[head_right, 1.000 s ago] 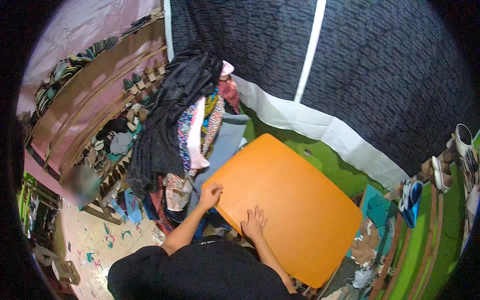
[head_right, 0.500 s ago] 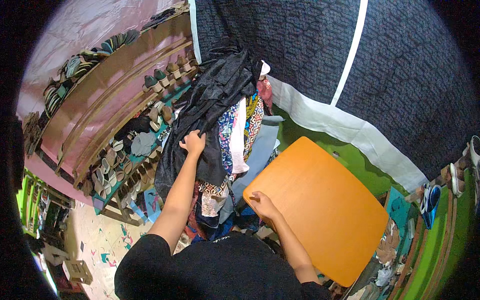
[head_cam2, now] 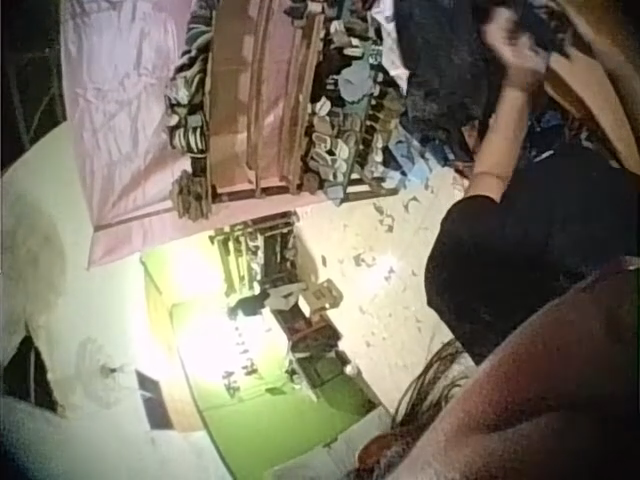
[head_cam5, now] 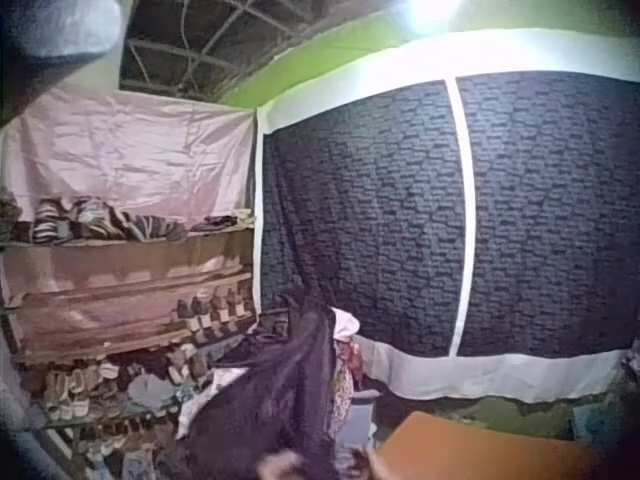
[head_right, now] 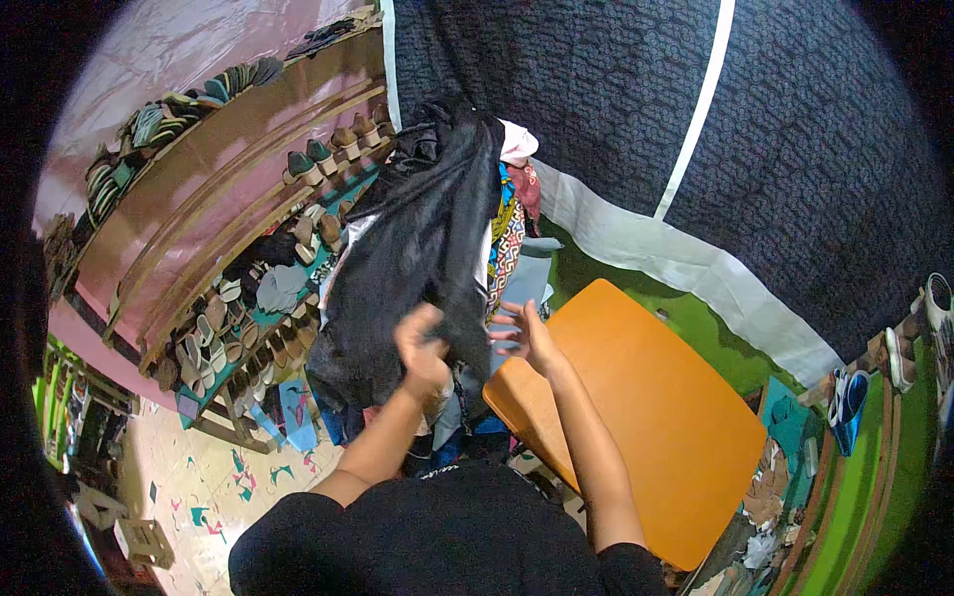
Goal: Folding a teal satin fabric and then a black textured fabric on a small table.
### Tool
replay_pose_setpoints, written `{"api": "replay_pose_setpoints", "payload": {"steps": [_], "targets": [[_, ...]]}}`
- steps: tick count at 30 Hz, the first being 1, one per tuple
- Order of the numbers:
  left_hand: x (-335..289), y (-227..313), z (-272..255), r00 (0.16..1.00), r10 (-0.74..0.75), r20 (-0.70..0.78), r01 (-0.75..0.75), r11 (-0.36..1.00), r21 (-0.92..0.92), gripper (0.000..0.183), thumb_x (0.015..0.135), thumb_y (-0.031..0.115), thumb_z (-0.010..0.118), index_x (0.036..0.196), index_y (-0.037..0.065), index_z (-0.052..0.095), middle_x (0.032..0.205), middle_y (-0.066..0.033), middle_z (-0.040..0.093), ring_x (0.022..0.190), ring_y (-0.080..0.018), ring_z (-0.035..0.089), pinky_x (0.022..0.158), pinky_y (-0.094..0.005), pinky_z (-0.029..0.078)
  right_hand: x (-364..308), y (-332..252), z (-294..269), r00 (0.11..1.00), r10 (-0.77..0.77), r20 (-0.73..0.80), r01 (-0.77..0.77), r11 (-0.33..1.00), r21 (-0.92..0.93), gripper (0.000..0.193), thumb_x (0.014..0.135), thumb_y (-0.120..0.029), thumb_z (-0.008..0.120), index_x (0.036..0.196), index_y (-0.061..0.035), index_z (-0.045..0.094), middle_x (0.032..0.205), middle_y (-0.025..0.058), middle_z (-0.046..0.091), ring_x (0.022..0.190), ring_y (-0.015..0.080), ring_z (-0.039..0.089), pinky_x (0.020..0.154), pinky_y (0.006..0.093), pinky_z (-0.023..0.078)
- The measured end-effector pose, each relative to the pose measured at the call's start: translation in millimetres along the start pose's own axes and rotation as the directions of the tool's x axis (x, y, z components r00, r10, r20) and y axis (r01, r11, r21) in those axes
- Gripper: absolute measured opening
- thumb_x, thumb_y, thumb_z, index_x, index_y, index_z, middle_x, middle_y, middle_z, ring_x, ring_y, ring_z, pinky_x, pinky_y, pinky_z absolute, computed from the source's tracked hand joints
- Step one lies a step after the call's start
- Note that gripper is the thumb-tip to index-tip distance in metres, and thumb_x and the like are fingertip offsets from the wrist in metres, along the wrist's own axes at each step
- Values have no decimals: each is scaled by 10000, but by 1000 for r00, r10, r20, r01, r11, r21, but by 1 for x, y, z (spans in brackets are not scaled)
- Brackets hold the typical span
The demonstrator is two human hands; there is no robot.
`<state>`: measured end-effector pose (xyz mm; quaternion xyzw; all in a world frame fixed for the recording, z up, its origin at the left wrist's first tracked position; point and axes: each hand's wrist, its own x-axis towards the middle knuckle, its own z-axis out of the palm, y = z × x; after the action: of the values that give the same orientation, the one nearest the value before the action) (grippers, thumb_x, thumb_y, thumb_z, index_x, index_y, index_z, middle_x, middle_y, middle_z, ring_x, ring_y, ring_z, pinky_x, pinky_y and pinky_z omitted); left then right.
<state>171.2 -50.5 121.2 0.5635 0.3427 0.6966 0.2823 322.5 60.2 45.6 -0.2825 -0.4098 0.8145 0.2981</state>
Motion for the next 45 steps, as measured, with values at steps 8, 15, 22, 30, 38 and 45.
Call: {"api": "replay_pose_setpoints", "payload": {"steps": [8,15,22,30,38,45], "targets": [[-36,5,10,597,-379,707,231,925,301,248,765,194,610,834,-37,552,822,-127,601,741,-185,564,679,-306,443,9,11,40,979,-170,-116,116,920,-376,356,788,-188,514,1091,0,507,997,98,570,905,212,528,827,313,406],[0,-63,-111,888,-298,-350,419,837,352,202,809,164,572,941,12,569,863,-56,590,798,-130,535,750,-230,411,-48,-8,16,996,3,-90,-8,999,-49,393,779,-193,574,1109,6,495,1022,81,564,897,177,545,782,317,456],[21,-135,-69,663,-747,54,653,541,-531,709,784,486,517,1272,22,295,1314,-115,344,1195,-237,339,980,-378,282,-178,-11,-49,952,-242,-184,209,961,-183,402,764,-155,594,1121,1,493,1026,68,563,913,166,534,803,310,440],[24,-178,-2,632,-768,-105,581,559,-591,371,772,277,577,1038,22,537,1024,-119,575,919,-275,549,840,-394,426,-270,4,-55,869,-363,-336,185,869,-460,419,747,-82,606,1139,-3,485,1052,50,552,949,149,509,836,300,413],[62,-125,77,761,-596,256,596,486,-640,411,766,356,541,998,16,544,988,-109,584,887,-230,569,840,-376,429,-352,-7,-97,161,-574,-803,399,782,-479,373,858,-90,477,1217,-18,404,1169,66,482,1038,166,467,891,306,360],[40,-105,163,743,-587,321,597,364,-715,321,699,254,541,888,1,596,891,-112,622,817,-240,593,794,-356,457,-442,-24,-141,-340,-548,-765,644,457,-614,367,858,-100,479,1205,-25,384,1102,79,497,929,187,503,829,317,398]]}}
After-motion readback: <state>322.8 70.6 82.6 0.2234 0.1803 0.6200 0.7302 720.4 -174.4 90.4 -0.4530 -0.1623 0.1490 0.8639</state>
